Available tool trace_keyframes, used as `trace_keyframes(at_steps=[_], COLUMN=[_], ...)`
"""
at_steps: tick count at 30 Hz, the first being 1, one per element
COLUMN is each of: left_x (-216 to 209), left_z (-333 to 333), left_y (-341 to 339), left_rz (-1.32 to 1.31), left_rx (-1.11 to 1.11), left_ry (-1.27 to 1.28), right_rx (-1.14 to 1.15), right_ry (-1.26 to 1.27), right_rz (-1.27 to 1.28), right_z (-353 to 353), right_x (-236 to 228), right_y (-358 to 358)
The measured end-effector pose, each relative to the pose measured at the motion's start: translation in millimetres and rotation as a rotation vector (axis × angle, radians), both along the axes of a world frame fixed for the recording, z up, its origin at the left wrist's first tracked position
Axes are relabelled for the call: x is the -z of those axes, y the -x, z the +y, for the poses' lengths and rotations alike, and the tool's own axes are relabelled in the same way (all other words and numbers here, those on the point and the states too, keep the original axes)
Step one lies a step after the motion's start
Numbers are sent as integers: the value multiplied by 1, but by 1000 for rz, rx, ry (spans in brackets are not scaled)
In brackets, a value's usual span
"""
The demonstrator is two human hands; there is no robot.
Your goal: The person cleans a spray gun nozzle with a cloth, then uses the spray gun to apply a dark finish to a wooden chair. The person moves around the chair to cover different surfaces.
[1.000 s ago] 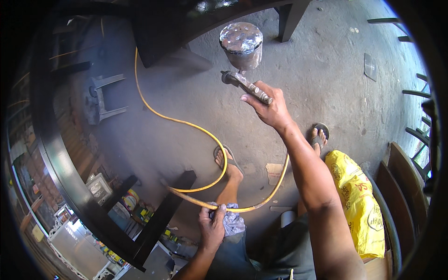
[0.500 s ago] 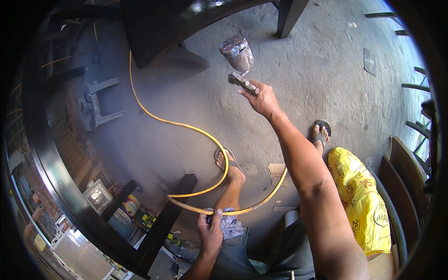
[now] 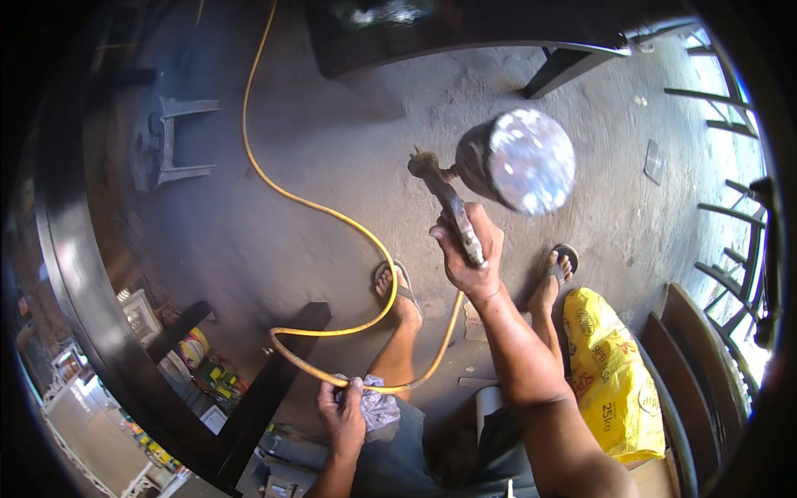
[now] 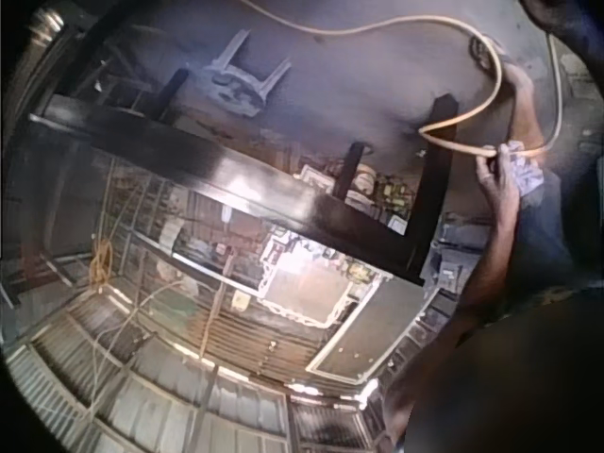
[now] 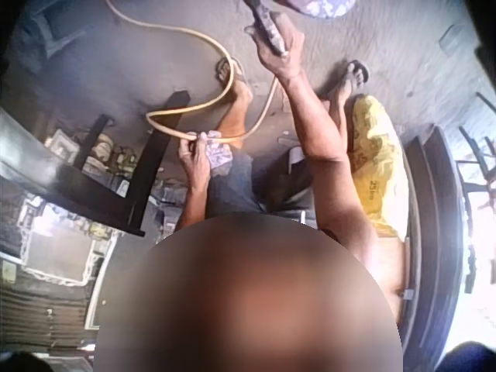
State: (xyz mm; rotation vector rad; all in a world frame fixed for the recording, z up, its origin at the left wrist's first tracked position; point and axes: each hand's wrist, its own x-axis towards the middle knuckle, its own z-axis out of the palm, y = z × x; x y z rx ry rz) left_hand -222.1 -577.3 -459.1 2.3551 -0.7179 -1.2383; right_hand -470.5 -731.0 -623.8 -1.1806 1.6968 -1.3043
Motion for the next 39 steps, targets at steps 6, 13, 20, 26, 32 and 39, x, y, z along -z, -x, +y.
trace_keyframes(at_steps=[6, 13, 20, 26, 32, 39], left_x=[-3, -19, -27, -33, -33, -46], left_z=[-2, -3, -4, -5, -6, -6], left_y=[-23, -38, -50, -49, -37, -25], left_rz=[5, 114, 70, 150, 161, 230], left_rx=[37, 134, 78, 1, 11, -37], left_ry=[86, 14, 64, 46, 47, -21], right_rx=[32, -46, 127, 523, 875, 507], right_ry=[-226, -349, -197, -156, -112, -220], right_rz=[60, 9, -76, -235, -257, -347], right_z=[-10, 19, 2, -7, -4, 7], right_x=[32, -6, -56, -45, -37, -47], right_y=[-40, -43, -25, 36, 100, 79])
